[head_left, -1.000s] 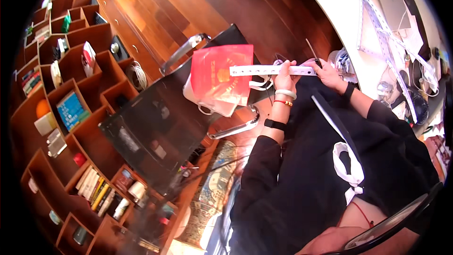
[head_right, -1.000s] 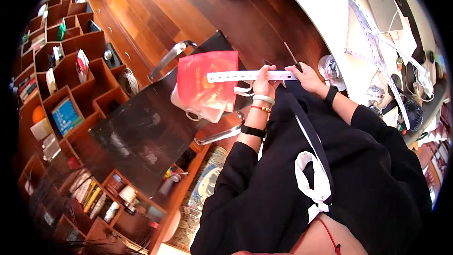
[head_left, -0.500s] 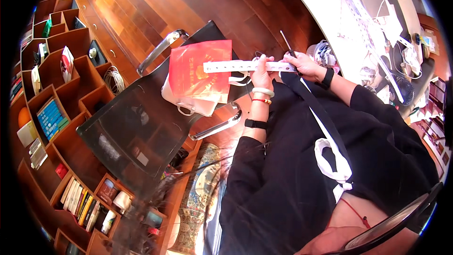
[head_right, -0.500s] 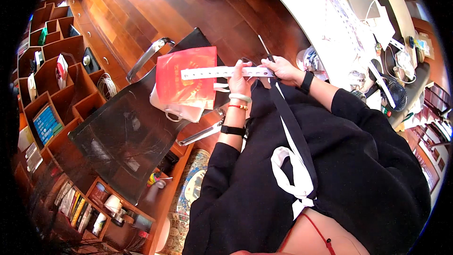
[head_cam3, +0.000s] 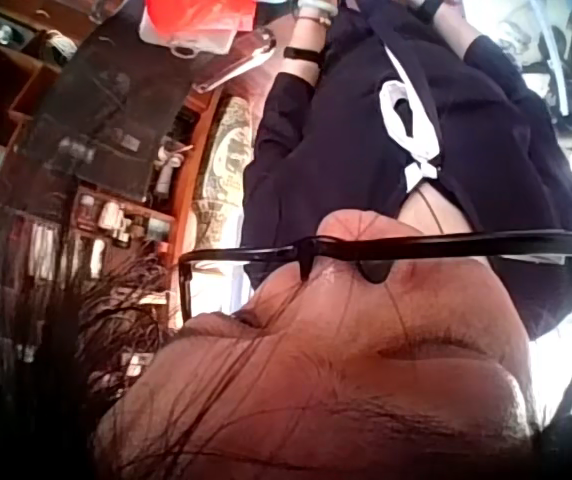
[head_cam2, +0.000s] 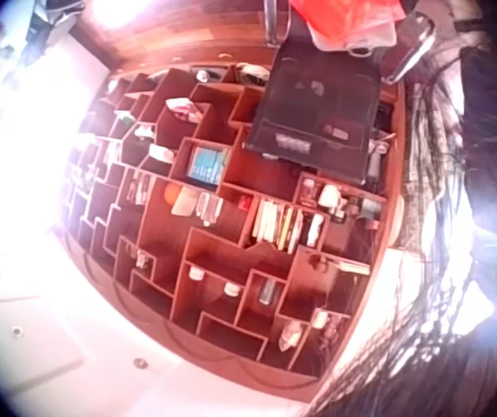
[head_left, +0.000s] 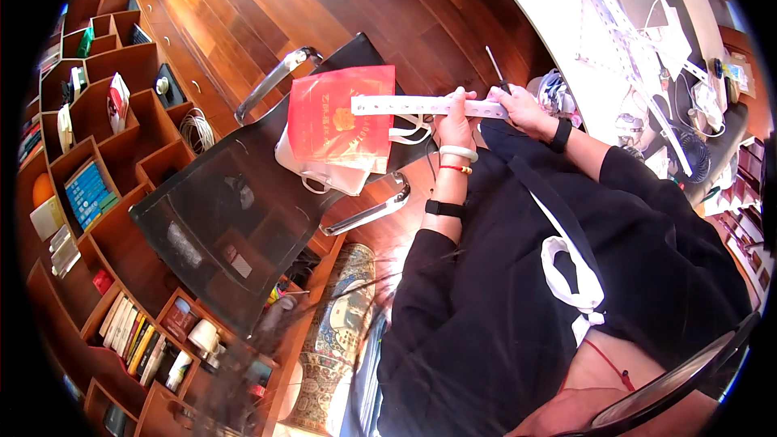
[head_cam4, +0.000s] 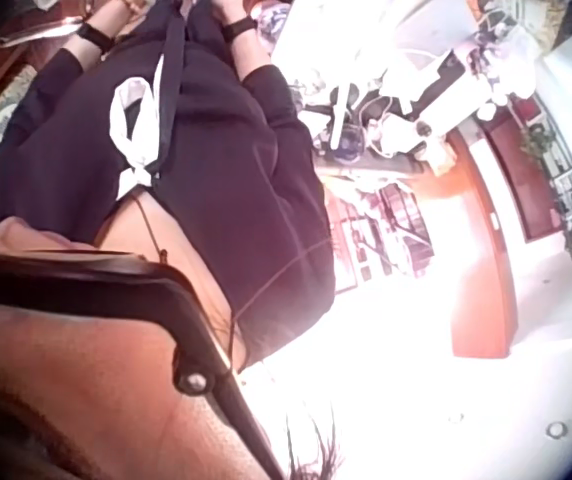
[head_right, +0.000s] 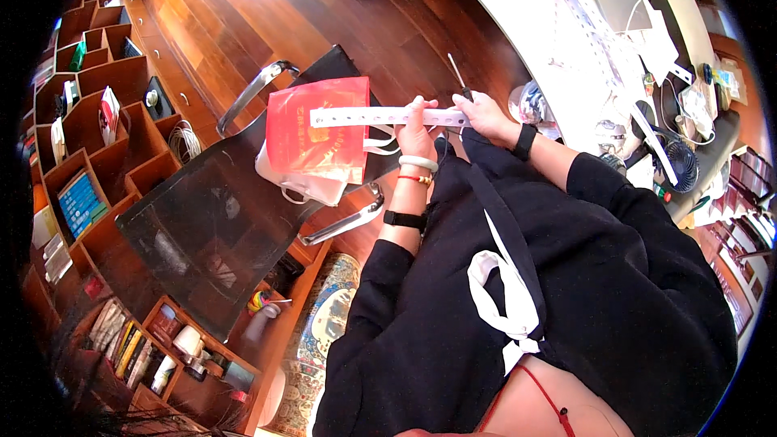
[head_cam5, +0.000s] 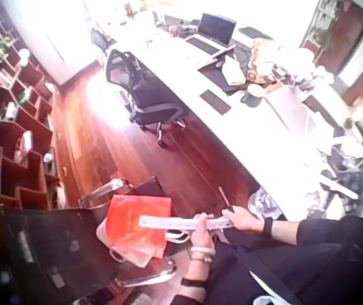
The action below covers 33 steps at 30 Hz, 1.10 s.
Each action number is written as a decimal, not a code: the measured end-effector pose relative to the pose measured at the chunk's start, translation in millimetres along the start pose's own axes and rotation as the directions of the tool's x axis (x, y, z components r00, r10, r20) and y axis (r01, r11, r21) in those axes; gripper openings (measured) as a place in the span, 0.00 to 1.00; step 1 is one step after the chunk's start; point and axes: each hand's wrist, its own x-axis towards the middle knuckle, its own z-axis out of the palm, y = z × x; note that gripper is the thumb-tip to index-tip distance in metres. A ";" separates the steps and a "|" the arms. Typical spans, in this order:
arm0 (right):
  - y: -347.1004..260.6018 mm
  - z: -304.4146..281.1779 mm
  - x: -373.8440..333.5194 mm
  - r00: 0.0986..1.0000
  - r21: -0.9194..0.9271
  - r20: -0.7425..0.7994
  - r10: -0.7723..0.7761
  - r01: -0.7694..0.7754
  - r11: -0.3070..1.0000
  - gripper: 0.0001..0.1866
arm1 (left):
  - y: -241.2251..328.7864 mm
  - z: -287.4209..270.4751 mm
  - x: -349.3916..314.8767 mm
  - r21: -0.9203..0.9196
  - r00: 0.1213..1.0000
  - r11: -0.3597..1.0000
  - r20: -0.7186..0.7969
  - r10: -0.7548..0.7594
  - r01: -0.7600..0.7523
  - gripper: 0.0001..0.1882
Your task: The person assembles a white metal structural component using a screwdriver to tighten screws, then places the assembled piece into a red shopping bag.
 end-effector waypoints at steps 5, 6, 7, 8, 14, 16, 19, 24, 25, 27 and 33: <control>-12.3 6.9 -10.4 0.990 0.091 -0.043 0.131 -0.127 0.988 0.16 | -3.3 -2.8 9.3 0.081 0.994 0.991 0.011 0.105 -0.106 0.14; -11.5 7.4 -10.3 0.991 0.080 -0.041 0.126 -0.122 0.989 0.16 | -5.3 -4.1 11.0 0.110 0.991 0.984 0.006 0.137 -0.137 0.14; -10.3 8.3 -9.6 0.992 0.073 -0.041 0.123 -0.120 0.990 0.15 | -5.7 -3.3 12.2 0.141 0.986 0.976 0.004 0.166 -0.165 0.14; -9.5 8.9 -8.8 0.992 0.064 -0.040 0.120 -0.117 0.991 0.15 | -5.7 -2.7 13.5 0.172 0.981 0.966 0.001 0.195 -0.192 0.14; 0.0 -5.5 -2.9 0.996 0.101 -0.018 0.087 -0.085 0.991 0.15 | -0.1 -5.7 6.6 -0.016 0.960 0.999 0.275 0.048 -0.045 0.16; 4.9 -14.1 -0.3 0.997 0.114 0.008 0.083 -0.084 0.990 0.15 | -2.6 -15.0 3.4 -0.016 0.917 0.999 0.398 0.040 -0.037 0.21; 1.0 -27.2 -11.3 0.990 0.026 0.037 0.138 -0.139 0.990 0.15 | -6.5 -48.4 20.1 0.145 0.795 0.989 0.602 -0.071 -0.022 0.34; -7.4 -34.8 -28.9 0.977 0.021 -0.013 0.211 -0.210 0.977 0.16 | -34.2 -158.5 85.2 0.493 0.863 0.864 0.388 -0.324 0.102 0.31; 4.8 -41.4 -25.6 0.977 0.015 -0.053 0.207 -0.207 0.978 0.16 | -38.9 -158.4 91.9 0.441 0.900 0.876 0.276 -0.338 0.194 0.28; 15.9 -43.0 -16.3 0.987 -0.027 -0.075 0.144 -0.147 0.989 0.16 | -58.4 -188.5 115.5 0.629 0.947 0.772 0.294 -0.130 -0.089 0.23; 33.9 -49.9 3.9 0.992 0.046 -0.100 0.072 -0.068 0.997 0.14 | -44.3 -190.8 127.6 0.978 0.982 0.204 0.014 0.190 -0.053 0.22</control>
